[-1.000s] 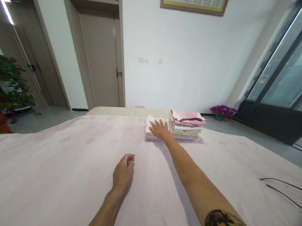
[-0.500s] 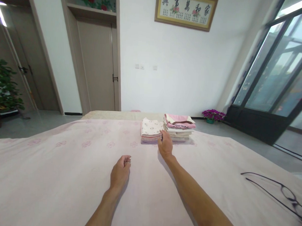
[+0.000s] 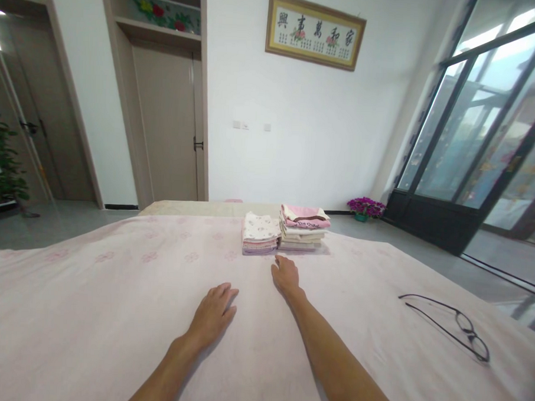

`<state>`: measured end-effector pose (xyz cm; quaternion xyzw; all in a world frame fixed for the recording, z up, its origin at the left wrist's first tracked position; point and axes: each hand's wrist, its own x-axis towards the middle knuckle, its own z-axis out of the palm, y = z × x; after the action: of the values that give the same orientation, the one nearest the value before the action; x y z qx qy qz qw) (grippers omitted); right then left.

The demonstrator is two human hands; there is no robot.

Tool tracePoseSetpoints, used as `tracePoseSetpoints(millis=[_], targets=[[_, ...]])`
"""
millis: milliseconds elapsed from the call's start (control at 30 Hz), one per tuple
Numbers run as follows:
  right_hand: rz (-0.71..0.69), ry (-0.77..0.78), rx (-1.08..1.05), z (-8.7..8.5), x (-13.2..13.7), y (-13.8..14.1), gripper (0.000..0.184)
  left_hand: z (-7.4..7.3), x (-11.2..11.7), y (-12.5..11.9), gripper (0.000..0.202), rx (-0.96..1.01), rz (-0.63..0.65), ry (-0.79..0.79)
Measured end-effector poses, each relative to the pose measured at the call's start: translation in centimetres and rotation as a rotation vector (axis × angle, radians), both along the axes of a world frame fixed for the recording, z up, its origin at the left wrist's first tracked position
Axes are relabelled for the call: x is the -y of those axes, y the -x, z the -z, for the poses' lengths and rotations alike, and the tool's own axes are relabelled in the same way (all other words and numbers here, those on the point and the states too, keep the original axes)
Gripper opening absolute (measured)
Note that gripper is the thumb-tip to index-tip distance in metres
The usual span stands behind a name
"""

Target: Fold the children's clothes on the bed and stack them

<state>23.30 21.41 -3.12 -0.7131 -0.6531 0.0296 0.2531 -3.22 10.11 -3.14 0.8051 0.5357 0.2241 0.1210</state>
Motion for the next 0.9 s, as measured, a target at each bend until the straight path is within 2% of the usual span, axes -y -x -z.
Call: tracePoseSetpoints(millis=[100,233,333,500,600,767,900], targets=[[-0.034,0.017,0.034,-0.2,0.2,0.3,0.048,0.2,1.2,1.2,0.051,-0.114,0.047,-0.012],[-0.075,0.040,0.067,-0.4,0.1,0.5,0.061,0.9,1.5,2.3,0.050,-0.087,0.018,-0.052],[-0.002,0.047,0.007,-0.7,-0.4,0.7,0.069,0.9,1.5,2.2,0.047,-0.055,-0.020,-0.066],[0.137,0.076,-0.064,-1.6,-2.1,1.5,0.075,-0.1,1.8,1.6,0.045,-0.030,-0.044,-0.075],[0.167,0.087,-0.181,-2.1,-3.5,2.7,0.078,-0.5,2.0,1.5,0.044,-0.021,-0.055,-0.071],[0.271,0.035,-0.505,-3.2,-5.8,5.5,0.098,-0.5,1.9,1.5,0.045,-0.017,-0.066,-0.061],[0.381,0.074,-0.613,-4.1,-8.1,7.0,0.104,-0.3,1.7,1.5,0.044,-0.021,-0.070,-0.064]])
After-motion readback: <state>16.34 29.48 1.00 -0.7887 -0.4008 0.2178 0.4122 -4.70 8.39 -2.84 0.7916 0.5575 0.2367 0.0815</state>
